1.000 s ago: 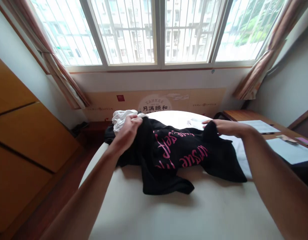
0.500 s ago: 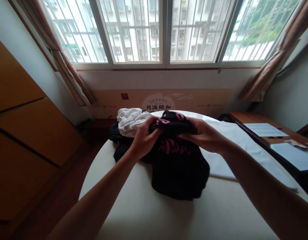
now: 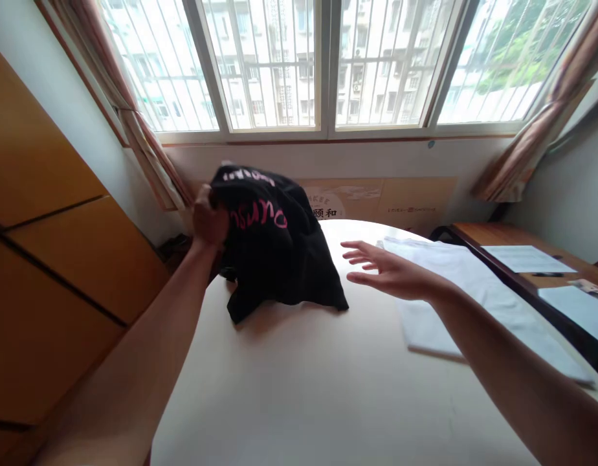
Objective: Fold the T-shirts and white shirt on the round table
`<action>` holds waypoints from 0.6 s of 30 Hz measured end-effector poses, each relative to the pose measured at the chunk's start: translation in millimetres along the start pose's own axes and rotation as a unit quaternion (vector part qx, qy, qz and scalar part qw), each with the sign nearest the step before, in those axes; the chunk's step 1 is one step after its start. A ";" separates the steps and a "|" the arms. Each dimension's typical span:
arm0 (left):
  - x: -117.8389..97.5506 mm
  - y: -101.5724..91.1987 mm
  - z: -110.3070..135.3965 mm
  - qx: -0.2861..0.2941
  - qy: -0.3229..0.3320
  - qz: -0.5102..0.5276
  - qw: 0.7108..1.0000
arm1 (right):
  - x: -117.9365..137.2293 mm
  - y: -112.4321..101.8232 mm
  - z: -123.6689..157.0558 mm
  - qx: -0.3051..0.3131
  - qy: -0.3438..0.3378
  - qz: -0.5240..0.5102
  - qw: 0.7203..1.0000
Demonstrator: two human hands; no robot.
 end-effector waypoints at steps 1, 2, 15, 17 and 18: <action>23.2 15.2 7.4 0.047 -0.050 -0.069 0.995 | -12.3 0.8 3.0 0.027 0.039 0.032 0.998; 44.4 24.7 15.5 0.078 -0.089 -0.114 0.986 | -23.8 2.8 6.8 0.063 0.081 0.061 0.993; 101.0 51.5 91.1 0.156 -0.075 -0.252 0.952 | -78.2 -14.4 32.9 0.187 0.273 0.210 0.920; 103.1 58.4 101.2 0.137 -0.060 -0.247 0.957 | -84.4 -15.7 35.2 0.192 0.277 0.213 0.917; 103.0 60.5 104.2 0.126 -0.056 -0.242 0.961 | -86.6 -15.6 35.7 0.193 0.278 0.212 0.917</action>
Point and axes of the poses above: each hand's wrist, its own z-axis away from the middle knuckle, its own y-axis out of the palm, x = y × z, the point moved 8 cm from there along -z, towards the middle knuckle, and after that the axes turned 13 degrees about -y, right-handed, at the moved point
